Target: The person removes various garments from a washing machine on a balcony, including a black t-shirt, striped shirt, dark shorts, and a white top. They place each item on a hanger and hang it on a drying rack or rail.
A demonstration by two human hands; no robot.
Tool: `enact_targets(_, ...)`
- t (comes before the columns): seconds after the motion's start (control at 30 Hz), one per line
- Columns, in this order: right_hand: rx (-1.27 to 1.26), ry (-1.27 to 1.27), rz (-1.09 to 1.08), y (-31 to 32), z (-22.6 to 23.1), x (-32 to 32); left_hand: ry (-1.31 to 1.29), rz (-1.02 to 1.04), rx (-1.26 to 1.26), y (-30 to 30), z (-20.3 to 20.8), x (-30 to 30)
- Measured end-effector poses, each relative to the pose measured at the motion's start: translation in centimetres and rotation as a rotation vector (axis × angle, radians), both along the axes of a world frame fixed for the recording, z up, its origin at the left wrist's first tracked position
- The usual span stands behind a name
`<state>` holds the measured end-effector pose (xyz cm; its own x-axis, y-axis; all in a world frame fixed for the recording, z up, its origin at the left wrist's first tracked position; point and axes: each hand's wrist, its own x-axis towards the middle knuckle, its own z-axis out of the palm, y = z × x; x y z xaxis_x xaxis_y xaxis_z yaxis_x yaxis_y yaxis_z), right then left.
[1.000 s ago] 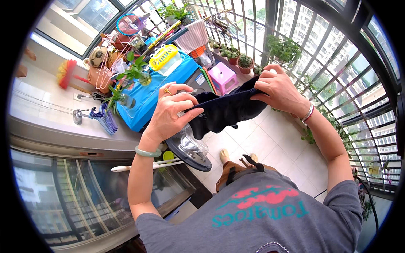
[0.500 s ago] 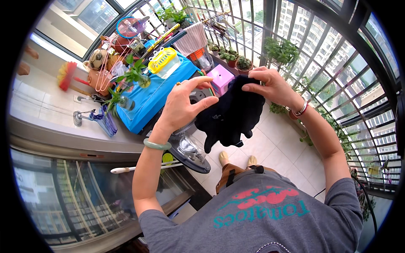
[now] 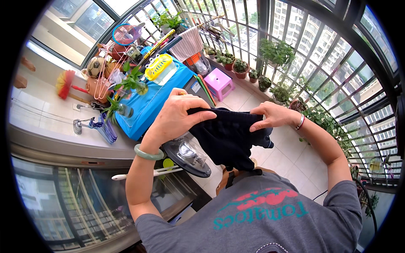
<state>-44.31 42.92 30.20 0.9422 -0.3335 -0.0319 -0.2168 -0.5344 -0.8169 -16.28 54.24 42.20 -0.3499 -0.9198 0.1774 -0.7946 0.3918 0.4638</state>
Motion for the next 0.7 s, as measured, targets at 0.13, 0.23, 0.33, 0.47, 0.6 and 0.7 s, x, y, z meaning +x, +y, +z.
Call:
enact_targets(0.13,-0.513,0.069,-0.03,-0.6,-0.4,-2.0,-0.153,-0.076,-0.024,0.9,-0.3,1.2)
enact_targets(0.23,-0.708,-0.009,-0.126,-1.9,1.0,-2.4,-0.27,-0.015,-0.127,1.0,-1.6,2.2)
enact_targets(0.33,-0.822,-0.225,-0.138,-1.6,3.1,-2.2,-0.286,0.041,-0.267,1.1,-1.8,2.5)
enact_targets(0.47,-0.884,-0.142,-0.129,-1.7,3.0,-1.9,-0.388,-0.003,-0.27,0.9,-4.8,2.2)
enact_targets(0.6,-0.954,-0.065,-0.186,-4.0,0.9,-1.5,-0.434,0.053,-0.386,-0.6,-6.9,3.6)
enact_targets(0.7,-0.975,-0.15,-0.227,-4.2,2.7,-1.3,-0.455,0.125,-0.515,-1.1,-6.3,3.2)
